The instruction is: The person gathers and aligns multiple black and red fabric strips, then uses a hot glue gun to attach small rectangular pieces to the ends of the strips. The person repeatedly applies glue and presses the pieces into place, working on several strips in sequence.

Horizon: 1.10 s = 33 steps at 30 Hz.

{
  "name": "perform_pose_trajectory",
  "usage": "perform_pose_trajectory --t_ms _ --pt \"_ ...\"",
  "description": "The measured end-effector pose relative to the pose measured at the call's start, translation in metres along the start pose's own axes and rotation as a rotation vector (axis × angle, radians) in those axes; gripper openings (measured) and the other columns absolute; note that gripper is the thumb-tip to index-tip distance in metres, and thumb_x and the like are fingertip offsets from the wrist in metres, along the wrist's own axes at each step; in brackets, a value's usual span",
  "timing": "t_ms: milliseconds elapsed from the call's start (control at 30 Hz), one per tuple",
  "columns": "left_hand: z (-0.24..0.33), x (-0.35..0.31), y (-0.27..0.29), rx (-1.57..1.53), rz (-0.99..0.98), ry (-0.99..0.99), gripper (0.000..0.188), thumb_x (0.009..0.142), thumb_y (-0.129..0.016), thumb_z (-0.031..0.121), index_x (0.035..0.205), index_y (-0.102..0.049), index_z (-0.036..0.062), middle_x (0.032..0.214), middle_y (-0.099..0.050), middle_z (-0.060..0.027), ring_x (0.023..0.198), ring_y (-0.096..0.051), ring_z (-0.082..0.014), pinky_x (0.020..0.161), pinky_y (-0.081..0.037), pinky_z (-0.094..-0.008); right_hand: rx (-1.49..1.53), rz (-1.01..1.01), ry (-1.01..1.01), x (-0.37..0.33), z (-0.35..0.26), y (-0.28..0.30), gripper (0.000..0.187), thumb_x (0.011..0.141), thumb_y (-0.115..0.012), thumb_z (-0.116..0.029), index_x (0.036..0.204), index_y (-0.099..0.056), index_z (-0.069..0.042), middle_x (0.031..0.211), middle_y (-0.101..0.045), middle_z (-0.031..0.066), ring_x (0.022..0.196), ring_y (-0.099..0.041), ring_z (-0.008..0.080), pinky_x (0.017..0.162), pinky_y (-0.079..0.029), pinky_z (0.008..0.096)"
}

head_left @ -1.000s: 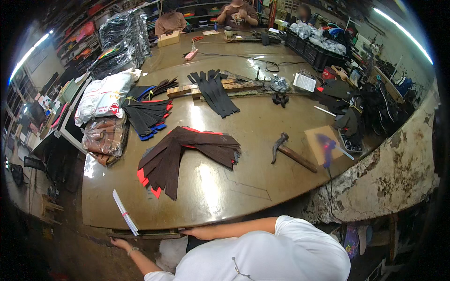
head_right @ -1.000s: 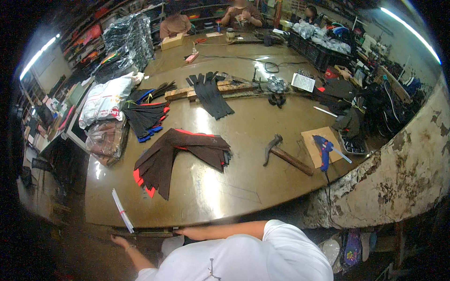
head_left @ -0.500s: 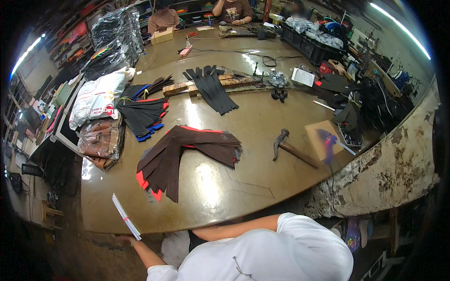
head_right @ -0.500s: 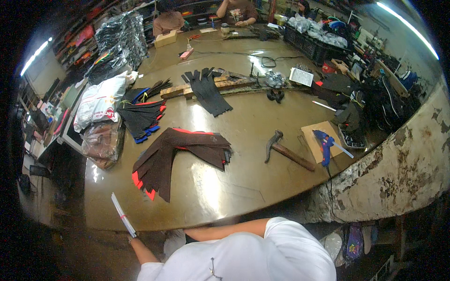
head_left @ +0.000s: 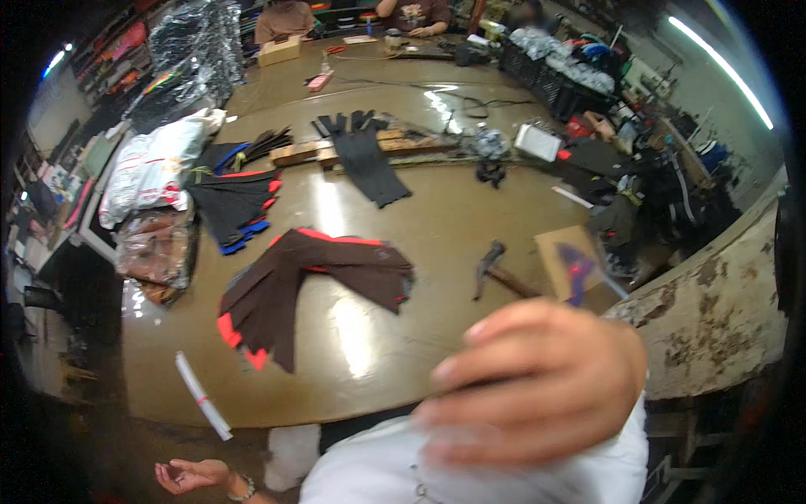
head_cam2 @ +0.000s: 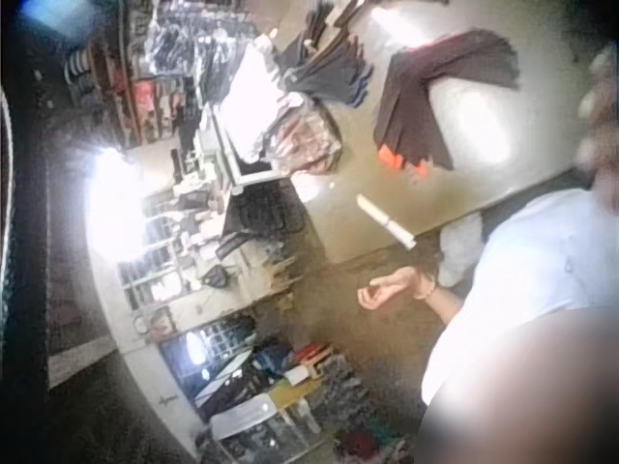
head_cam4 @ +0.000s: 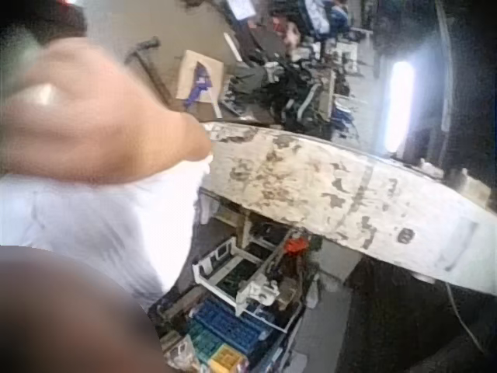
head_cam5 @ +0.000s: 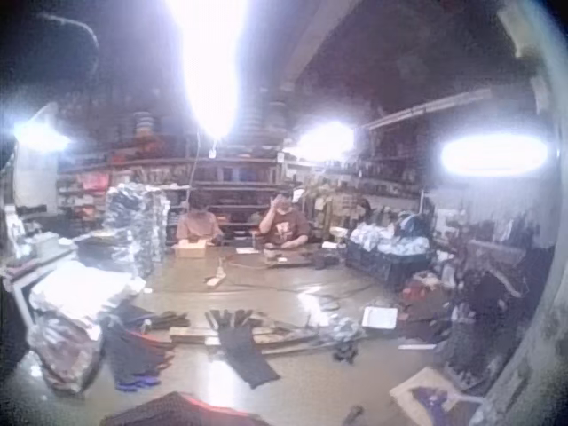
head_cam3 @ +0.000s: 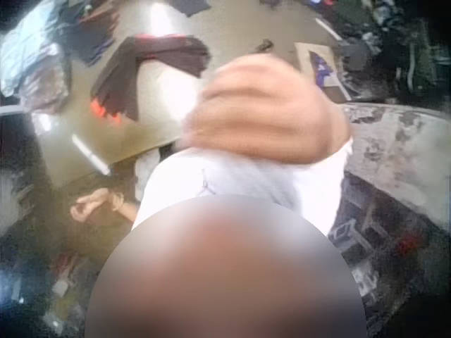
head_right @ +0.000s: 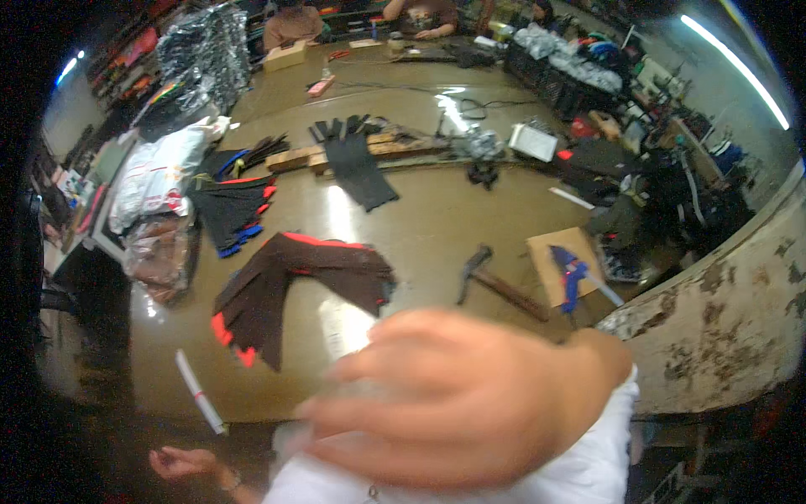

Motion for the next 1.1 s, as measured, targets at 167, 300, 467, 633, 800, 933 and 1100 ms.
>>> perform_pose_trajectory --t_ms 167,300,467,633,800,933,1100 --pt "0.107 -0.038 -0.025 -0.301 -0.300 -0.059 0.010 0.099 -0.046 0.015 0.101 -0.042 0.0060 0.124 -0.037 -0.0188 0.115 -0.044 -0.0313 0.103 -0.032 -0.0485 -0.138 0.359 0.056 0.030 -0.022 0.029 0.046 0.089 -0.055 -0.039 0.115 -0.062 -0.002 0.119 -0.062 0.0176 0.105 -0.058 0.0317 0.088 -0.051 0.0353" --pt "0.156 -0.096 -0.042 -0.520 -0.631 0.038 0.021 0.085 -0.054 0.003 0.102 -0.046 0.0128 0.116 -0.038 -0.0126 0.118 -0.037 -0.0312 0.104 -0.029 -0.0502 0.779 0.379 0.382 -0.026 0.037 0.059 0.011 0.086 -0.060 -0.008 0.095 -0.066 -0.005 0.089 -0.067 0.0118 0.072 -0.066 0.0234 0.059 -0.056 0.0308" --pt "0.167 -0.130 -0.052 -0.455 -0.783 -0.058 0.024 0.081 -0.056 0.000 0.101 -0.049 0.0117 0.115 -0.038 -0.0126 0.115 -0.039 -0.0333 0.104 -0.029 -0.0528 -0.056 1.249 -0.568 -0.183 0.256 0.058 0.021 0.096 -0.050 -0.003 0.112 -0.062 0.001 0.107 -0.064 0.0136 0.084 -0.065 0.0177 0.074 -0.055 0.0307" --pt "0.167 -0.134 -0.055 -0.345 -0.846 -0.102 0.020 0.079 -0.059 0.000 0.095 -0.052 0.0098 0.112 -0.039 -0.0126 0.106 -0.041 -0.0333 0.098 -0.033 -0.0526 -0.284 0.577 -1.332 -0.266 0.435 -0.029 0.035 0.081 -0.064 -0.009 0.116 -0.066 -0.012 0.103 -0.061 0.0177 0.090 -0.063 0.0276 0.083 -0.050 0.0361" --pt "0.173 -0.132 -0.060 -0.345 -0.852 -0.020 0.018 0.078 -0.060 -0.001 0.092 -0.054 0.0082 0.110 -0.040 -0.0133 0.103 -0.043 -0.0333 0.091 -0.037 -0.0493 -0.413 0.407 -1.180 -0.276 0.479 -0.064 0.033 0.075 -0.076 -0.015 0.107 -0.070 -0.012 0.109 -0.054 0.0192 0.102 -0.055 0.0356 0.090 -0.046 0.0394" --pt "0.176 -0.128 -0.061 -0.355 -0.830 -0.018 0.016 0.076 -0.060 -0.002 0.089 -0.054 0.0069 0.107 -0.041 -0.0133 0.099 -0.045 -0.0330 0.087 -0.039 -0.0469 -0.559 0.389 -1.187 -0.273 0.479 -0.061 0.031 0.072 -0.068 -0.003 0.102 -0.071 -0.009 0.106 -0.056 0.0196 0.096 -0.058 0.0361 0.086 -0.049 0.0395" --pt "0.179 -0.128 -0.063 -0.356 -0.872 -0.025 0.015 0.073 -0.059 -0.003 0.084 -0.055 0.0059 0.102 -0.044 -0.0131 0.095 -0.047 -0.0317 0.085 -0.041 -0.0449 -0.551 0.492 -1.191 -0.258 0.494 -0.043 0.037 0.068 -0.071 -0.008 0.105 -0.071 -0.008 0.109 -0.061 0.0238 0.104 -0.058 0.0381 0.092 -0.046 0.0443"
Point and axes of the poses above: each hand's wrist, its own x-axis towards the middle knuckle, its own y-axis out of the back of the hand, z = x × y, the point moved 6 cm from there along x, towards the middle knuckle
